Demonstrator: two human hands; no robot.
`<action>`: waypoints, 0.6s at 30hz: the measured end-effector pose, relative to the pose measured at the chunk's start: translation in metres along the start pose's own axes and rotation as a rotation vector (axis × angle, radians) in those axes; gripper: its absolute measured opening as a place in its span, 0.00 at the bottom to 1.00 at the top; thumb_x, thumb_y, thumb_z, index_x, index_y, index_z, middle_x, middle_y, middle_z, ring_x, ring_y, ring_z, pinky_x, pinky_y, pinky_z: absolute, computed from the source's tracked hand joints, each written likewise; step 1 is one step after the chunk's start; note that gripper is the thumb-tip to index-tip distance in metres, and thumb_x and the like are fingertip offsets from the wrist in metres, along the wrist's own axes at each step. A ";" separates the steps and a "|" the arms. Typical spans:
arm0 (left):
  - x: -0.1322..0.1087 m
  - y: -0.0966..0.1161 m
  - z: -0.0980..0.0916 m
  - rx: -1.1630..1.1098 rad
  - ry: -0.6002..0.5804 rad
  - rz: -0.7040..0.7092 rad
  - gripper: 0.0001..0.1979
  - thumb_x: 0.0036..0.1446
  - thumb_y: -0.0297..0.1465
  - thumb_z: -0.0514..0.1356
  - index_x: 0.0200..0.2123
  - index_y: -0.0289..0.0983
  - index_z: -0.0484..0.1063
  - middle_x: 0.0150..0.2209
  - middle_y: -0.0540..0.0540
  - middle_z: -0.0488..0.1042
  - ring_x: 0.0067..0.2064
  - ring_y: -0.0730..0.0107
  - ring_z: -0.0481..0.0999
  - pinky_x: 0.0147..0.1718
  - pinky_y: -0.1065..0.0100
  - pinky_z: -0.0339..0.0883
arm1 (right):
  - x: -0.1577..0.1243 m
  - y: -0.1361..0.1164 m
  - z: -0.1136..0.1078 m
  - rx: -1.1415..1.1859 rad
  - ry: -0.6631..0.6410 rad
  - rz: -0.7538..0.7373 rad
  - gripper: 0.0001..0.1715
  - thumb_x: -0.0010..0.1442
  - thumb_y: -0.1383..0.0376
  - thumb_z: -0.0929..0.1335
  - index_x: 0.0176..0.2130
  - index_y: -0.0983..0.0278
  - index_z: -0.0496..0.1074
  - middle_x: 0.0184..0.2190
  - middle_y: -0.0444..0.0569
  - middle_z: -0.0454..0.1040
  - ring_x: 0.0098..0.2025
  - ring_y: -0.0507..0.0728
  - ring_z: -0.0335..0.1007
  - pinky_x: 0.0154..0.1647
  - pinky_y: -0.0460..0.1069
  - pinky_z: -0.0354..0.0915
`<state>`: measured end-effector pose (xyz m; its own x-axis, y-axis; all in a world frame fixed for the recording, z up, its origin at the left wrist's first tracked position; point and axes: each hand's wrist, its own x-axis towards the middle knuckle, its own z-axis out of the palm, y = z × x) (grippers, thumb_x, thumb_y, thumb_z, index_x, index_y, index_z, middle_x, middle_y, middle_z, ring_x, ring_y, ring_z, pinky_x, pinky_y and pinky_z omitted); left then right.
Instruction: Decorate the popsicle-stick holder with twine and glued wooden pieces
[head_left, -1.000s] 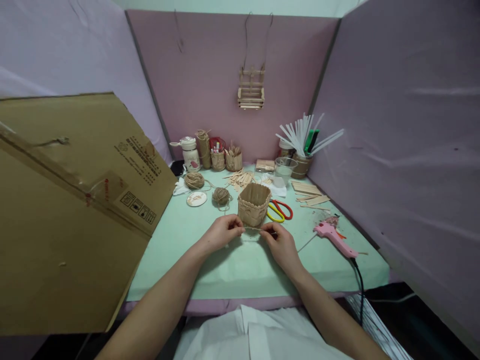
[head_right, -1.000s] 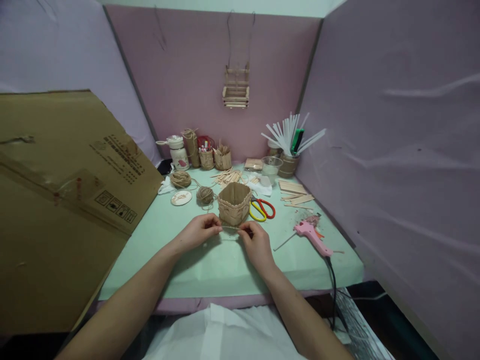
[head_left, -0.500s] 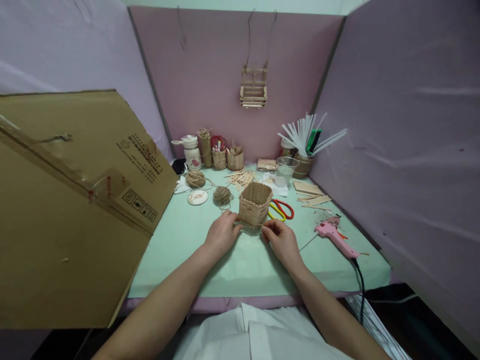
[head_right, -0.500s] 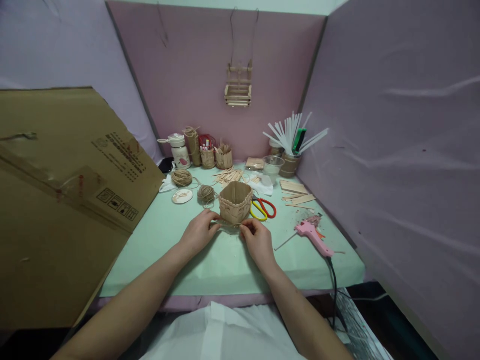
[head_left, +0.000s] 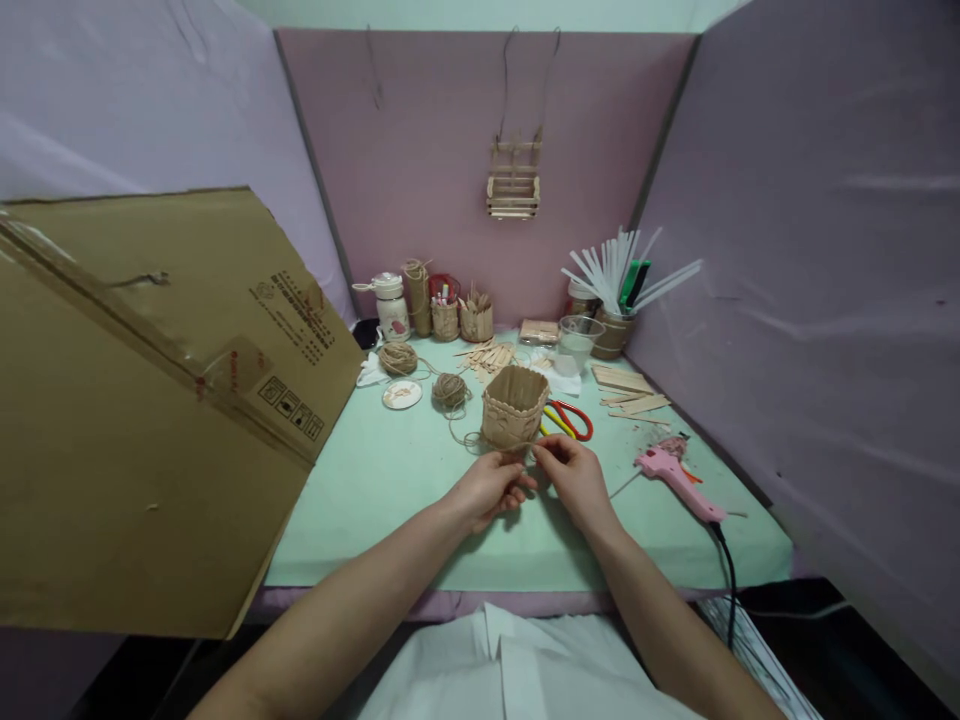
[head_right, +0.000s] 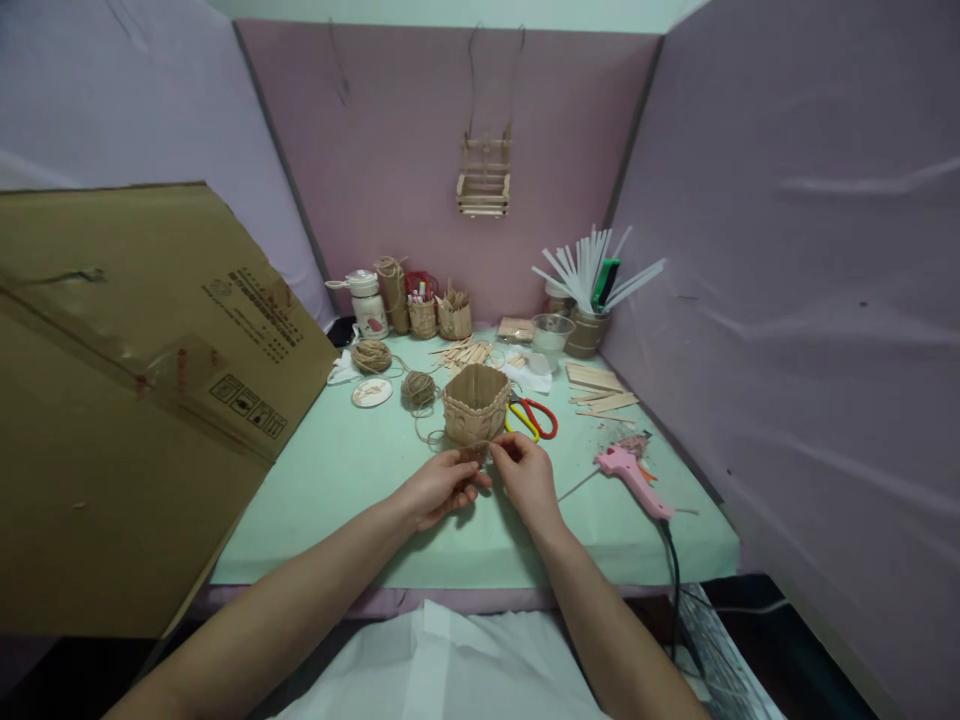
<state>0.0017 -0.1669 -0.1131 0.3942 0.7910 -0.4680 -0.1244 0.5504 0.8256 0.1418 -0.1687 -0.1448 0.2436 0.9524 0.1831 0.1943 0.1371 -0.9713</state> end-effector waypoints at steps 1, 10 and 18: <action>0.002 0.001 -0.001 -0.017 -0.015 -0.015 0.07 0.63 0.21 0.50 0.39 0.31 0.67 0.25 0.48 0.73 0.17 0.84 0.64 0.15 0.81 0.54 | 0.000 -0.001 0.000 0.002 -0.003 -0.001 0.16 0.48 0.53 0.71 0.27 0.64 0.73 0.23 0.47 0.74 0.26 0.54 0.67 0.27 0.48 0.62; 0.015 0.006 -0.002 -0.125 -0.052 -0.143 0.05 0.63 0.24 0.54 0.33 0.33 0.65 0.22 0.54 0.63 0.16 0.88 0.56 0.13 0.85 0.43 | -0.002 0.000 0.004 0.065 -0.052 0.095 0.21 0.46 0.50 0.73 0.30 0.65 0.73 0.20 0.44 0.70 0.19 0.51 0.59 0.18 0.46 0.55; 0.015 -0.007 0.006 -0.065 0.035 0.000 0.07 0.59 0.28 0.60 0.30 0.33 0.66 0.23 0.53 0.67 0.17 0.87 0.59 0.13 0.82 0.44 | -0.001 -0.002 0.002 -0.187 -0.009 -0.081 0.15 0.51 0.53 0.69 0.25 0.63 0.70 0.22 0.46 0.73 0.25 0.55 0.66 0.28 0.48 0.62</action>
<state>0.0135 -0.1608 -0.1241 0.3620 0.7995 -0.4794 -0.1836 0.5653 0.8042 0.1392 -0.1690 -0.1431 0.2120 0.9426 0.2578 0.3864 0.1615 -0.9081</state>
